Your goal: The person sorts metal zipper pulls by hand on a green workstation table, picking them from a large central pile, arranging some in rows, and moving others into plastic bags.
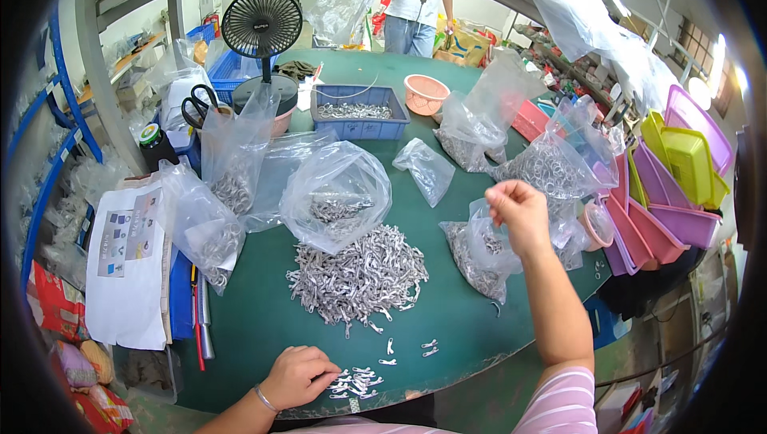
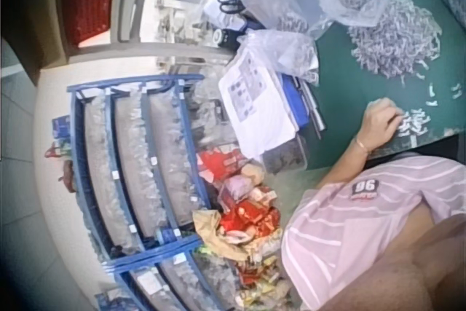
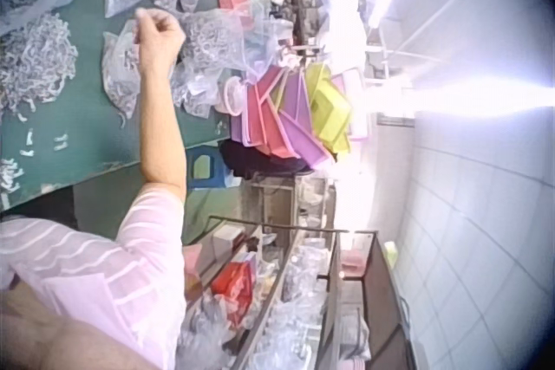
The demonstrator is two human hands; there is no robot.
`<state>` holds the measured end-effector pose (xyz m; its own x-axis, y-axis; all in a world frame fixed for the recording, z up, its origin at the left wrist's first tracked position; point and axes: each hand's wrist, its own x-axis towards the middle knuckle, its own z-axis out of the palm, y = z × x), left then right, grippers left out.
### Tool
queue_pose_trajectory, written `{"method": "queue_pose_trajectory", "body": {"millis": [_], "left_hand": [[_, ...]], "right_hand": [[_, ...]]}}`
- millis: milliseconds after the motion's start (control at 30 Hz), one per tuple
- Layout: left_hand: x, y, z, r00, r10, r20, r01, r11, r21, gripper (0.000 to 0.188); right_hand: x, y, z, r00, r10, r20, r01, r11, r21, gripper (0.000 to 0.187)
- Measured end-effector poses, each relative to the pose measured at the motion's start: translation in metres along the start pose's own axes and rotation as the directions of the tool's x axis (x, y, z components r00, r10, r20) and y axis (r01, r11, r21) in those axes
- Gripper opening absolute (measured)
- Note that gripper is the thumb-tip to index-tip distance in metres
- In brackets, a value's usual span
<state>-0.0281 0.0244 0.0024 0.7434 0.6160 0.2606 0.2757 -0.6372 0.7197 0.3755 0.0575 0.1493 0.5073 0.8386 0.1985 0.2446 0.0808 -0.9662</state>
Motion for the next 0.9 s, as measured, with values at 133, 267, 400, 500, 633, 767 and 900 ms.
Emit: {"method": "queue_pose_trajectory", "body": {"millis": [133,267,400,500,633,767,900], "left_hand": [[-0.001,0.000,-0.001,1.000,-0.010,0.001,0.010,1.000,-0.007,0.004],[-0.002,0.000,-0.001,1.000,-0.028,0.011,0.028,1.000,-0.012,0.003],[-0.001,0.001,-0.002,0.999,-0.031,0.028,0.032,0.999,-0.019,0.003],[-0.002,0.000,-0.002,0.999,-0.030,0.025,0.031,1.000,-0.005,0.003],[0.002,0.004,-0.006,0.999,0.046,-0.015,-0.047,0.999,-0.007,0.009],[0.003,0.013,-0.008,0.998,-0.039,-0.053,0.034,0.995,-0.090,0.004],[0.004,0.012,-0.009,0.998,-0.022,-0.057,0.016,0.995,-0.099,0.003]], "right_hand": [[0.068,0.004,-0.018,0.990,0.059,-0.132,-0.071,0.994,-0.088,0.018],[0.132,0.027,-0.038,0.974,0.033,-0.226,-0.057,0.993,-0.102,0.013],[0.181,0.045,-0.043,0.960,-0.007,-0.281,-0.029,0.992,-0.123,0.007],[0.210,0.057,-0.034,0.943,-0.026,-0.332,-0.036,0.984,-0.177,0.010],[0.248,0.074,-0.040,0.855,-0.300,-0.423,0.011,0.827,-0.563,0.014],[0.257,0.074,-0.025,0.849,-0.391,-0.355,0.037,0.714,-0.699,0.014],[0.253,0.082,-0.005,0.944,-0.244,-0.221,0.028,0.729,-0.684,0.014]]}}
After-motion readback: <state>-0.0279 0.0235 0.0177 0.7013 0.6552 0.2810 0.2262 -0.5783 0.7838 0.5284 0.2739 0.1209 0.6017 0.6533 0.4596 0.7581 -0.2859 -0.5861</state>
